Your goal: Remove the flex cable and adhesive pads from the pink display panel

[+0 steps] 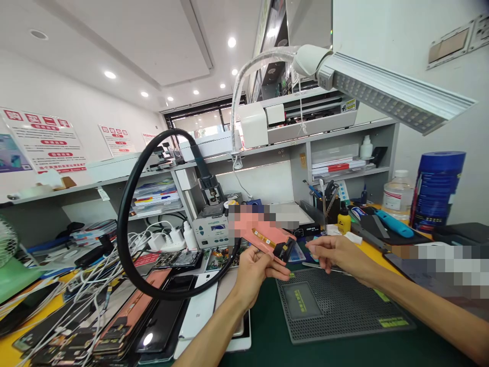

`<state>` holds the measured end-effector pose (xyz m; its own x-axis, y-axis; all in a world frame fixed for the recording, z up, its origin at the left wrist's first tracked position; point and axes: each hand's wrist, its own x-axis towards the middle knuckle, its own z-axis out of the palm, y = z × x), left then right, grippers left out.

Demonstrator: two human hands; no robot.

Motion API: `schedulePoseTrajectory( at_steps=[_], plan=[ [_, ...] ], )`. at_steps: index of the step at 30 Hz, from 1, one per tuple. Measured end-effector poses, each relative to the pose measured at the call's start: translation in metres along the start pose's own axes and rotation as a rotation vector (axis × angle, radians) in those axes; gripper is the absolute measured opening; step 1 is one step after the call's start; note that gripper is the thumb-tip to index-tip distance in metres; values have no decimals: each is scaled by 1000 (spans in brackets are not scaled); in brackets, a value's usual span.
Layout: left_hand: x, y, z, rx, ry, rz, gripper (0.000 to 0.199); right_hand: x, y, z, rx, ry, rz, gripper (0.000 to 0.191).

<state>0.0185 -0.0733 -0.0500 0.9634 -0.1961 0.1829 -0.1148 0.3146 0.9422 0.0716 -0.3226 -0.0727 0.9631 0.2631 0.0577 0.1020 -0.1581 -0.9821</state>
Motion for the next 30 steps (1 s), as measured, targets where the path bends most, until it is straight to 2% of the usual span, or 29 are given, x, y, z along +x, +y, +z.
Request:
schedulePoseTrajectory(
  at_steps=[6,9,16,23,30],
  plan=[
    [-2,-3,0,66,-127,-97,26,-15,-19,9,71,-105,-54,49],
    [-3,-7,-1,79,-203,-150,25,-22,-27,13,72,-193,-64,44],
    [-4,-7,-3,112,-300,-210,32,-26,-29,14,26,-307,-100,38],
    [-4,-5,-3,133,-340,-240,35,-29,-30,15,15,-344,-114,34],
    [-4,-5,-3,174,-373,-247,36,-30,-31,19,-21,-274,-122,33]
  ],
)
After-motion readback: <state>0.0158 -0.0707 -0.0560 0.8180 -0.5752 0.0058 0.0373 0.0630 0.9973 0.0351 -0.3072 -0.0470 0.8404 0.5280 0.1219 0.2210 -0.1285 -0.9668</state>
